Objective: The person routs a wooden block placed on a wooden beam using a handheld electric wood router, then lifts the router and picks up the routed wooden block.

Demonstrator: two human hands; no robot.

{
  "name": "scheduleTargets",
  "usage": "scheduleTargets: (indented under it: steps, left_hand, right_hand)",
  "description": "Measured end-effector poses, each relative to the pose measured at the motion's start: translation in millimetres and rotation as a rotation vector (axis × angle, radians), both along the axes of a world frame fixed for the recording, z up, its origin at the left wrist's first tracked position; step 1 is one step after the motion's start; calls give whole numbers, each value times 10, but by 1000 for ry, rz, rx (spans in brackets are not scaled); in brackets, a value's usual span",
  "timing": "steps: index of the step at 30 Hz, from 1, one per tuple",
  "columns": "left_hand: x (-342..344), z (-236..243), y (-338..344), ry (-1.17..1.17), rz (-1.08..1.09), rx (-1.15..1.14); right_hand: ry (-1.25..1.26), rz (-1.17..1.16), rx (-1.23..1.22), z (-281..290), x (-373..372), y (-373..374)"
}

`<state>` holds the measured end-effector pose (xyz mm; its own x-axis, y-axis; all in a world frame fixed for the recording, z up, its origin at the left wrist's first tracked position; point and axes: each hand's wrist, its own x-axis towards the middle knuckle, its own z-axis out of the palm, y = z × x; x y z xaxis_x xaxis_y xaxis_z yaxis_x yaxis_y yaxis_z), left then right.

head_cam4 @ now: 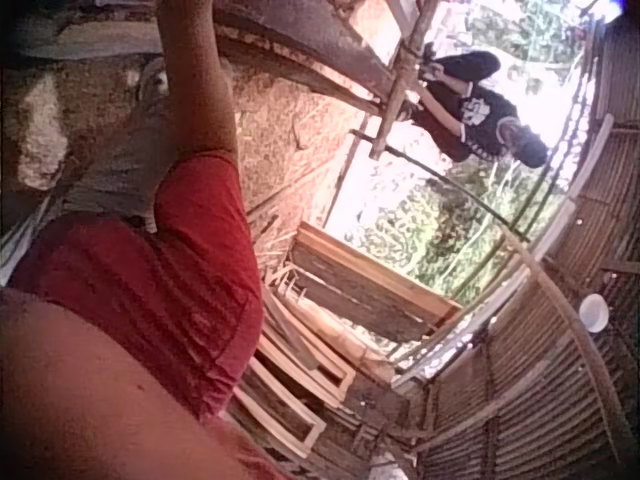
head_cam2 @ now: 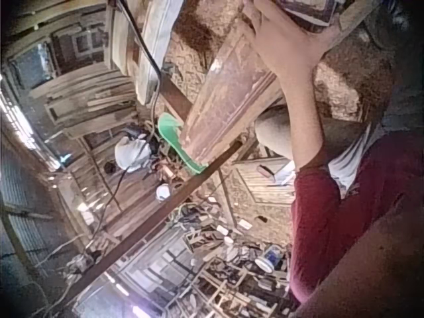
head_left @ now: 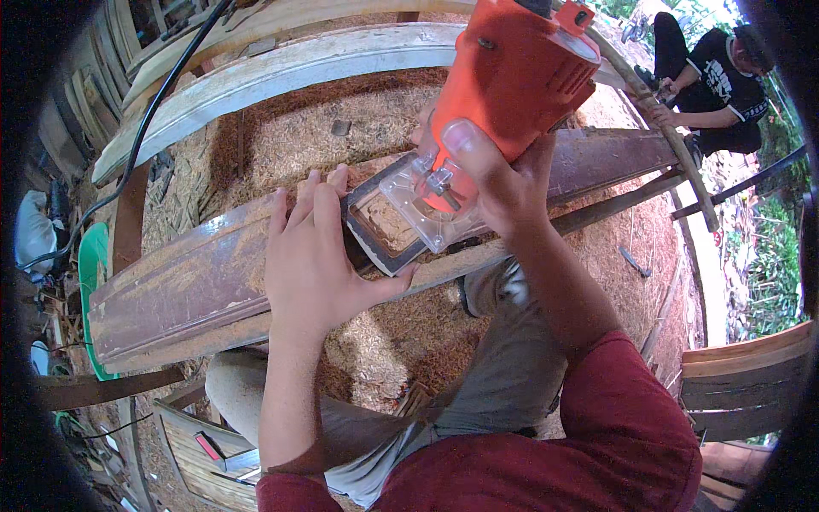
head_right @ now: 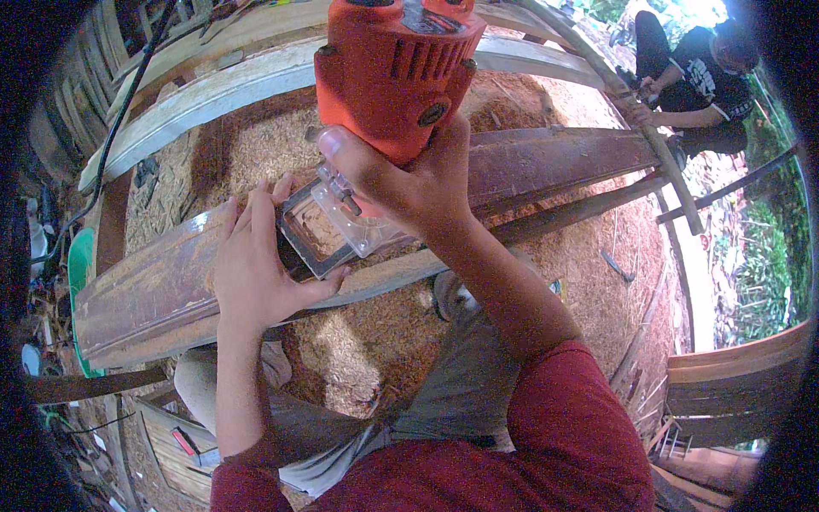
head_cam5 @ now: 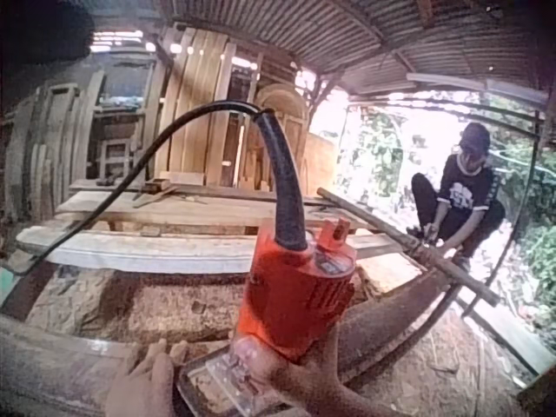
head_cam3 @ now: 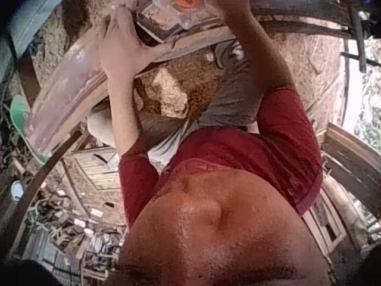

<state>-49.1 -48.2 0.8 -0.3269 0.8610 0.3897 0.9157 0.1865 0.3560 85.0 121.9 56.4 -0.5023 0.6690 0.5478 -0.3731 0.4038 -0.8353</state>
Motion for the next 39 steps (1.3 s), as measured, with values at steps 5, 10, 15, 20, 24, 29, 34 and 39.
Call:
scheduleTargets:
  steps: [5,10,15,20,24,29,34,39]
  left_hand:
    - [4,38,1,-13,1,-42]
    - [8,44,8,-13,6,-44]
    - [-3,40,-9,4,-6,-43]
    - [-22,21,2,7,-2,-76]
    - [-25,10,-20,10,-12,-46]
    - [-22,-5,-12,2,-31,-9]
    - [-11,36,4,2,-38,-18]
    - [40,42,21,6,-3,-17]
  right_hand:
    - [-29,1,-25,38,52,-52]
    - [-8,11,-23,51,62,-72]
    - [11,10,-17,-10,49,-8]
    - [44,32,-56,-3,15,-19]
    - [11,17,-19,39,-19,-37]
    - [-7,-28,37,9,-65,25]
    - [-19,-55,46,59,-118,1]
    - [-37,-110,160,59,-135,16]
